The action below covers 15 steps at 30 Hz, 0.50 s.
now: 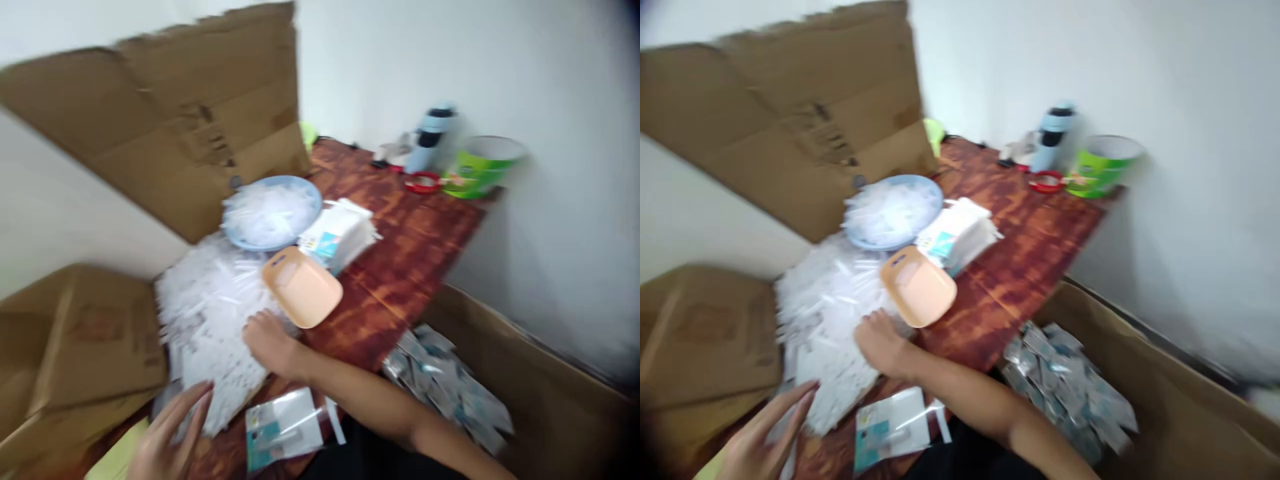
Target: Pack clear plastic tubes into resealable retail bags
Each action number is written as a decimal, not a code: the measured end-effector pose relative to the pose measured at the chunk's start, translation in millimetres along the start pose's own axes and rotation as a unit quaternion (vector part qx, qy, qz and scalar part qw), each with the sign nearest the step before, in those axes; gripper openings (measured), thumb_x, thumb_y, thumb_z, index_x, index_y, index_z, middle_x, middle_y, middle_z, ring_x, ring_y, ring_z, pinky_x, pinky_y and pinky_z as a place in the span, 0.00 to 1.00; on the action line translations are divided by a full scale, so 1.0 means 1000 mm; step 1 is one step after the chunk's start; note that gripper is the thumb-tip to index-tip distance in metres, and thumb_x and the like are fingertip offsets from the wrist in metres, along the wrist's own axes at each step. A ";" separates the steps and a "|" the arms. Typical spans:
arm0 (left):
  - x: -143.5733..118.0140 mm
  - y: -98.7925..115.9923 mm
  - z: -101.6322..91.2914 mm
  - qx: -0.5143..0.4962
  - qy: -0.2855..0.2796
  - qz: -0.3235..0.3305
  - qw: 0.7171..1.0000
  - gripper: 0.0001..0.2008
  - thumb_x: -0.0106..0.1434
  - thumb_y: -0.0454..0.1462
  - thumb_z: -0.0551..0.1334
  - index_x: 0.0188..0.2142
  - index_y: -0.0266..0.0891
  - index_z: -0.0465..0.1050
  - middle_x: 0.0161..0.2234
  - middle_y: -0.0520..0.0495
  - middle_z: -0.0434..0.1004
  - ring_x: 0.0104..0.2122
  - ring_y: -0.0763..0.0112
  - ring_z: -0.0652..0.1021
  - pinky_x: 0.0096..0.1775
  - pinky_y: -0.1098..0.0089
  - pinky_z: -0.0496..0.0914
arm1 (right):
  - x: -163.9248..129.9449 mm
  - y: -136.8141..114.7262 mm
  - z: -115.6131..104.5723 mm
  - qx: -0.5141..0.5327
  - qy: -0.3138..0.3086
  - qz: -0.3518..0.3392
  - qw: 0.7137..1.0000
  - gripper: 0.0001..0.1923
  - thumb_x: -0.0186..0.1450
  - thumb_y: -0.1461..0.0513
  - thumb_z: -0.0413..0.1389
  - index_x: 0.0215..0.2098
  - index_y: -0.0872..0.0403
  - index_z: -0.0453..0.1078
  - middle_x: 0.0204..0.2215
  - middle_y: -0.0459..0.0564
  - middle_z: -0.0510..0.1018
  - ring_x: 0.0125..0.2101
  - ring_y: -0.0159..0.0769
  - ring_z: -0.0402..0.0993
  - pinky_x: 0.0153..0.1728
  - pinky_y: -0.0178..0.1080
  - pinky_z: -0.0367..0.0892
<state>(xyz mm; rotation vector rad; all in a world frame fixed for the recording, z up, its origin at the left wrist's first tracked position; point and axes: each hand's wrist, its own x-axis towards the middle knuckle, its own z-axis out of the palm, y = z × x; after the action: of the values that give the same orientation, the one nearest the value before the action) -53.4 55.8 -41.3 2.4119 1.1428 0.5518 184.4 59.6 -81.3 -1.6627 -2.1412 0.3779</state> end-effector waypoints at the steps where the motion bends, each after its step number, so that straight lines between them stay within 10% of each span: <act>1: 0.004 -0.001 -0.005 0.026 0.033 -0.010 0.999 0.12 0.64 0.47 0.63 0.41 0.46 0.82 0.40 0.48 0.86 0.39 0.57 0.84 0.43 0.65 0.79 | 0.001 0.001 0.001 0.001 0.010 -0.002 1.000 0.05 0.65 0.69 0.57 0.33 0.59 0.76 0.36 0.57 0.80 0.41 0.46 0.74 0.48 0.46 0.66; 7: 0.043 -0.006 0.002 0.079 0.072 -0.094 0.990 0.10 0.71 0.38 0.58 0.41 0.42 0.79 0.39 0.46 0.83 0.39 0.63 0.82 0.43 0.67 0.73 | 0.013 0.006 0.005 0.024 0.071 0.033 0.997 0.10 0.70 0.67 0.52 0.36 0.59 0.77 0.36 0.58 0.79 0.38 0.43 0.76 0.43 0.42 0.68; 15: 0.079 -0.021 0.059 0.066 0.129 -0.174 0.974 0.08 0.64 0.35 0.66 0.44 0.38 0.77 0.38 0.42 0.82 0.37 0.58 0.81 0.38 0.65 0.73 | 0.013 0.003 0.014 0.301 0.132 0.117 0.937 0.03 0.62 0.63 0.61 0.32 0.54 0.76 0.25 0.48 0.79 0.24 0.37 0.77 0.28 0.35 0.71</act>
<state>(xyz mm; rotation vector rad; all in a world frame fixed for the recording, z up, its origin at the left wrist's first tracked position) 9.7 118.5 -87.5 2.2146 1.7182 0.7051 177.5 73.1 -92.7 -1.4927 -1.4360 0.7466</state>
